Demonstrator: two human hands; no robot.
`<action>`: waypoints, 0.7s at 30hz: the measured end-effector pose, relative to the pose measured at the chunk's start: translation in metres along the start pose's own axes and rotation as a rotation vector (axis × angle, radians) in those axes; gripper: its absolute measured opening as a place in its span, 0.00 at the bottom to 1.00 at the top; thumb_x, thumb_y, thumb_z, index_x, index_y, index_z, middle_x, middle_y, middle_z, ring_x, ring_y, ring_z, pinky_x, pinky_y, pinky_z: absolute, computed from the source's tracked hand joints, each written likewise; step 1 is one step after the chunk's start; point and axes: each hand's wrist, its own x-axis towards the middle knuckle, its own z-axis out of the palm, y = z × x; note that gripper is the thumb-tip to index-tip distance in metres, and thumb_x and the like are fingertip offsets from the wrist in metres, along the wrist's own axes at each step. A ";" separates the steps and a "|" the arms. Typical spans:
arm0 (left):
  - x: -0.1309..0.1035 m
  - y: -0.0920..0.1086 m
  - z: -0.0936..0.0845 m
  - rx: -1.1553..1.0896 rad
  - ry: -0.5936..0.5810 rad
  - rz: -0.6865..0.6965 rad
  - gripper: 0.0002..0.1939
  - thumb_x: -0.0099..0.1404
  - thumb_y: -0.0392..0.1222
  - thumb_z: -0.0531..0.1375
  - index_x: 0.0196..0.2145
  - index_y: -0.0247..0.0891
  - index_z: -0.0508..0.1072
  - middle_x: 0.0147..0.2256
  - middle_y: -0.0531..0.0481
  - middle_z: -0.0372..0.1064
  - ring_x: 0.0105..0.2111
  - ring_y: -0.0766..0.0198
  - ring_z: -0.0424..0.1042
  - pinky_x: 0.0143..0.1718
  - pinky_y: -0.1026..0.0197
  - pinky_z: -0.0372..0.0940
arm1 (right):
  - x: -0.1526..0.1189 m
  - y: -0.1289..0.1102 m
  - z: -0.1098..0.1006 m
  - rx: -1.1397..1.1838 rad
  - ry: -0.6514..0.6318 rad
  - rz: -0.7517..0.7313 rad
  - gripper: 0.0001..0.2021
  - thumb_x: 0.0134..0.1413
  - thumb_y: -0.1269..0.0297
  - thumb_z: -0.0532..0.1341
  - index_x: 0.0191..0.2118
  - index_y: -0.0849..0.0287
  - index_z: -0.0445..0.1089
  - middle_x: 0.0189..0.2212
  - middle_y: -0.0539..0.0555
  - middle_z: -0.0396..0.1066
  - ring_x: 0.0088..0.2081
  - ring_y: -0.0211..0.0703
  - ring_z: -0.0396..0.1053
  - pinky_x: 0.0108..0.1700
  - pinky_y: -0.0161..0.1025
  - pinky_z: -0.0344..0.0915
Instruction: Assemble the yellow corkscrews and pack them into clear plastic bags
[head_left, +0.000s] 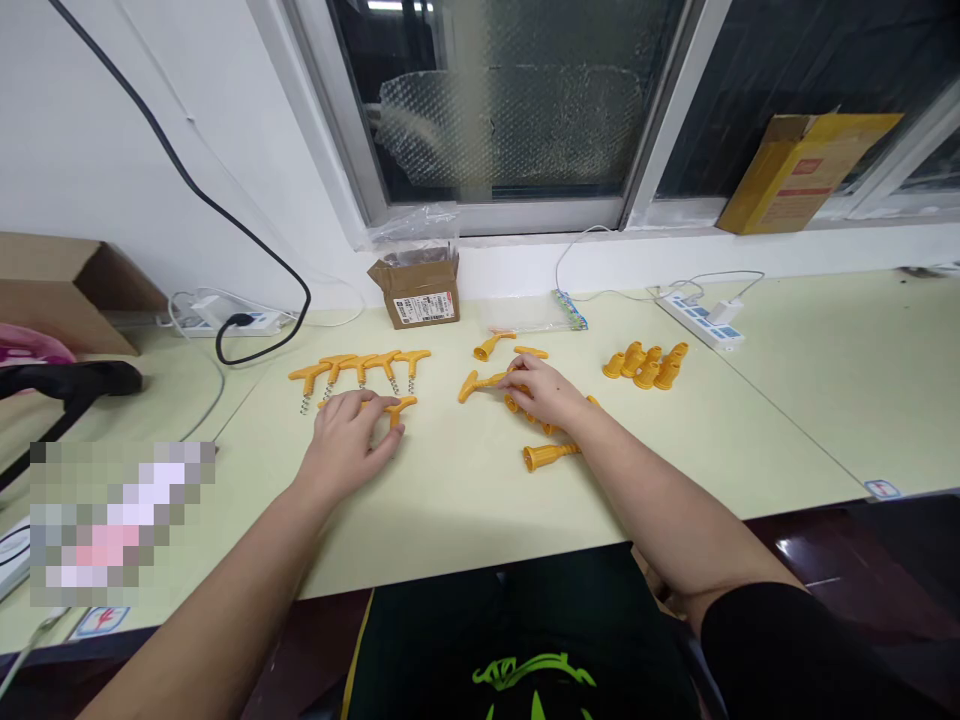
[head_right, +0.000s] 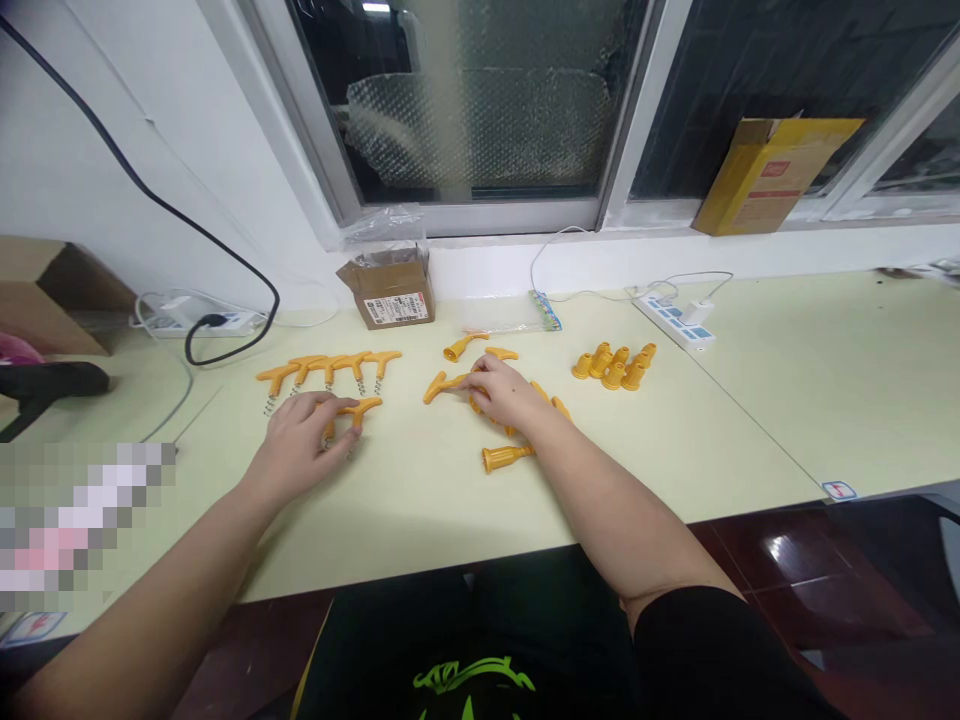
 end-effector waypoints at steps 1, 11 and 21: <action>0.005 0.007 -0.002 -0.037 -0.005 0.018 0.22 0.71 0.53 0.54 0.56 0.42 0.75 0.53 0.40 0.69 0.59 0.42 0.65 0.65 0.40 0.57 | 0.000 0.000 0.000 0.038 0.054 -0.002 0.14 0.63 0.70 0.59 0.48 0.55 0.81 0.48 0.59 0.70 0.48 0.48 0.72 0.55 0.49 0.69; 0.077 0.086 0.020 -0.921 -0.209 -0.082 0.27 0.63 0.55 0.67 0.56 0.41 0.70 0.56 0.39 0.72 0.58 0.48 0.72 0.58 0.45 0.68 | -0.011 0.001 -0.018 0.936 0.243 0.498 0.21 0.52 0.41 0.69 0.38 0.54 0.72 0.27 0.49 0.73 0.25 0.40 0.69 0.29 0.40 0.70; 0.077 0.103 0.063 -1.447 -0.214 -0.342 0.25 0.63 0.57 0.68 0.46 0.37 0.69 0.25 0.54 0.70 0.30 0.61 0.78 0.38 0.56 0.75 | -0.017 0.006 -0.022 0.838 0.205 0.293 0.20 0.55 0.44 0.70 0.41 0.52 0.67 0.32 0.48 0.73 0.29 0.39 0.69 0.37 0.40 0.70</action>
